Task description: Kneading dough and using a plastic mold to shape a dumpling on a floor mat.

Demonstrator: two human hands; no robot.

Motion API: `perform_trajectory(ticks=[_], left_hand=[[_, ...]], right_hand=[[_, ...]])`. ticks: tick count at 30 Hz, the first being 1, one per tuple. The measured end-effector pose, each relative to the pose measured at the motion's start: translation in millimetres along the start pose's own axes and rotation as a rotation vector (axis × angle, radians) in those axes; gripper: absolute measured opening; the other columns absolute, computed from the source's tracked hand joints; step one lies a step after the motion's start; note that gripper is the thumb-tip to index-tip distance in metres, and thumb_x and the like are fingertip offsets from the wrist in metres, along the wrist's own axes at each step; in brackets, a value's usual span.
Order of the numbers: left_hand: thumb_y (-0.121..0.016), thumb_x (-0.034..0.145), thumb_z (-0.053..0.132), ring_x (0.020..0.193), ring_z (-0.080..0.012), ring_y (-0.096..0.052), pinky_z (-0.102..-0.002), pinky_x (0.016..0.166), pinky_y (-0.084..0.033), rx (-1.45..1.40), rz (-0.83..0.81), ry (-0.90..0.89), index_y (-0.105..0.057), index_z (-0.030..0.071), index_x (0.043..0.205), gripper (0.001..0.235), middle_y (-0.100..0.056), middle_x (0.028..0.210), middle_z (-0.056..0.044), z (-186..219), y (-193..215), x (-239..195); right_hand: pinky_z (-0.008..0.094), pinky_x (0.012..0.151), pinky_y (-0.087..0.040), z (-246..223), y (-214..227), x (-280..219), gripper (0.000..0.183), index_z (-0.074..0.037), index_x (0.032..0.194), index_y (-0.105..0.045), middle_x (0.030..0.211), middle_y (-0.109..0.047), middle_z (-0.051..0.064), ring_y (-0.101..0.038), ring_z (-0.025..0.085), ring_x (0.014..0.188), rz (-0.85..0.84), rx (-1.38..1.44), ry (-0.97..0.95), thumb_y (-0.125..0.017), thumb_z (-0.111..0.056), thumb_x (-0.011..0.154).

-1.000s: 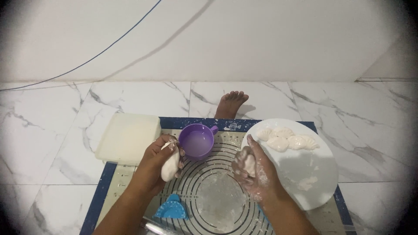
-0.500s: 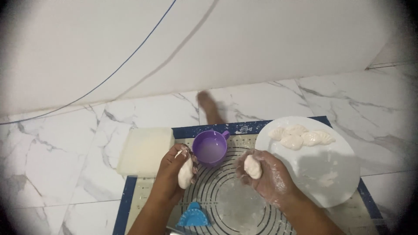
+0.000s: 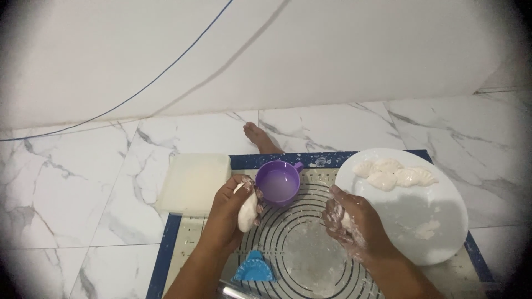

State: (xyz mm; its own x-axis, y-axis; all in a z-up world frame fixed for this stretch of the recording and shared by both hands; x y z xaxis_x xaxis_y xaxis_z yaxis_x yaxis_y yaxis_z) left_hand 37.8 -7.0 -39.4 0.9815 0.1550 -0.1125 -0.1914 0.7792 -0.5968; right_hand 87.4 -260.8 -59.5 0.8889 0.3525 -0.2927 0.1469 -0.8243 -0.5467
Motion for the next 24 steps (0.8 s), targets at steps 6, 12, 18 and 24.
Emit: perform_trajectory(ticks=[6, 12, 18, 24], left_hand=[[-0.066, 0.097, 0.014, 0.056, -0.0157, -0.06, -0.026, 0.04, -0.047, 0.079, 0.097, 0.031, -0.058, 0.006, 0.109, 0.017, -0.065, 0.083, -0.013, 2.2, -1.9, -0.7], [-0.065, 0.097, 0.013, 0.058, -0.0165, -0.061, -0.025, 0.04, -0.048, 0.033, 0.049, 0.02, -0.058, 0.003, 0.11, 0.017, -0.065, 0.086, -0.014, -1.2, 2.3, 1.4], [-0.065, 0.097, 0.013, 0.056, -0.0144, -0.06, -0.024, 0.039, -0.048, 0.052, 0.056, 0.009, -0.058, 0.004, 0.11, 0.017, -0.065, 0.082, -0.013, 0.8, 2.4, 2.0], [-0.063, 0.098, 0.011, 0.056, -0.0155, -0.06, -0.025, 0.039, -0.047, 0.064, 0.057, 0.027, -0.058, 0.004, 0.111, 0.016, -0.064, 0.084, -0.014, -0.6, 1.4, 1.5]], right_hand=[[0.028, 0.031, -0.016, 1.3, 4.7, 2.9, 0.039, -0.002, 0.073, -0.057, 0.05, -0.046, 0.006, -0.022, 0.011, 0.033, 0.026, 0.028, -0.015, -0.055, -0.025, 0.105], [0.045, 0.079, -0.061, 6.6, 1.7, 12.5, 0.029, 0.0, 0.114, -0.061, 0.115, -0.065, 0.025, -0.069, 0.036, 0.098, -0.4, 0.272, 0.1, -0.056, -0.023, 0.097], [0.032, 0.058, -0.049, 2.1, -4.9, 4.7, 0.023, 0.007, 0.107, -0.063, 0.092, -0.063, 0.019, -0.059, 0.022, 0.076, -0.183, 0.043, -0.004, -0.068, -0.004, 0.088], [0.025, 0.024, -0.019, 2.7, 0.5, 3.5, 0.053, -0.014, 0.06, -0.048, 0.045, -0.043, 0.002, -0.034, 0.011, 0.029, 0.017, 0.149, -0.026, -0.061, -0.044, 0.102]])
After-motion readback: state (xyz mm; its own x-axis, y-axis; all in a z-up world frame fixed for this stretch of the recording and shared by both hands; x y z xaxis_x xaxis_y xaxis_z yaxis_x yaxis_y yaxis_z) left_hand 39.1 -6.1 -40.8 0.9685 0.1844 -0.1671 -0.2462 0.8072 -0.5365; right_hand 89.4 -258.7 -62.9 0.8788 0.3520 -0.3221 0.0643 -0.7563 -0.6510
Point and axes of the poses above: each hand's wrist, its own x-axis towards the middle knuckle, its own y-axis out of the back of the hand, z = x × y, the point moved 4 cm from there along x, towards the middle knuckle
